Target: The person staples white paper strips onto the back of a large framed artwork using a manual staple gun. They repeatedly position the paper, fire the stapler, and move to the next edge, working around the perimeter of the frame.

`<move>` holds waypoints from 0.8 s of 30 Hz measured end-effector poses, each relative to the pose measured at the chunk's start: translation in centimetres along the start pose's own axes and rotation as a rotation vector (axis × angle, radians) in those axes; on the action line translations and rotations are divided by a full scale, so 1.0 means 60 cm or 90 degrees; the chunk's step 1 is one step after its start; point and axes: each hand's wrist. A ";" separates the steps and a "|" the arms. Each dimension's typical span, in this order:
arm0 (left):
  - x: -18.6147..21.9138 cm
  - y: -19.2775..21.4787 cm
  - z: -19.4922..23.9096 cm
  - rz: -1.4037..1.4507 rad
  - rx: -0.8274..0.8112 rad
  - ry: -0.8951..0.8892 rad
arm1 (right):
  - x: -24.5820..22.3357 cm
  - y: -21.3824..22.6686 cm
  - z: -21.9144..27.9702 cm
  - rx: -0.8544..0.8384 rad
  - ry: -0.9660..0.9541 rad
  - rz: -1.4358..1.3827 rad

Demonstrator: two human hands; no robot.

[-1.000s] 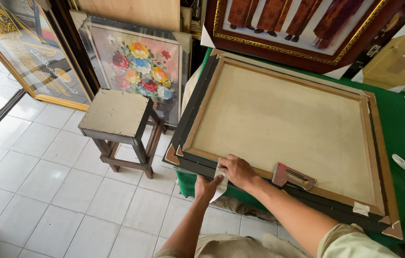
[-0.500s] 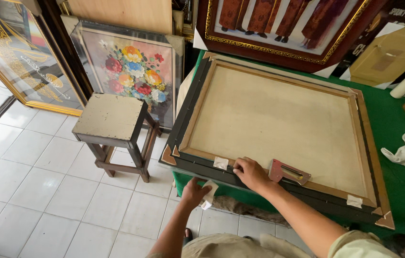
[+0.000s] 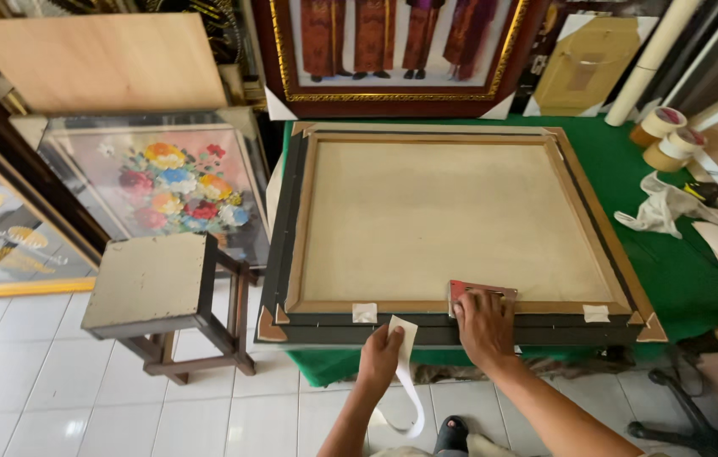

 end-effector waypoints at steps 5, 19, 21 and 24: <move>0.043 -0.025 -0.030 -0.092 -0.059 0.022 | 0.034 0.003 -0.013 0.128 0.108 -0.001; 0.186 -0.485 -0.139 -0.102 -0.282 0.047 | 0.489 0.033 -0.052 0.151 -0.102 0.098; 0.195 -0.620 -0.157 -0.045 -0.332 0.071 | 0.616 0.006 -0.033 0.191 -0.099 0.185; 0.199 -0.836 -0.274 -0.105 -0.322 0.044 | 0.794 -0.020 -0.058 0.125 -0.180 0.196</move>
Point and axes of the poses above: each hand's wrist, its own z-axis away from the middle knuckle, its own y-axis out of the back of the hand, x = y × z, and after that the axes turned 5 degrees about -x, right-handed
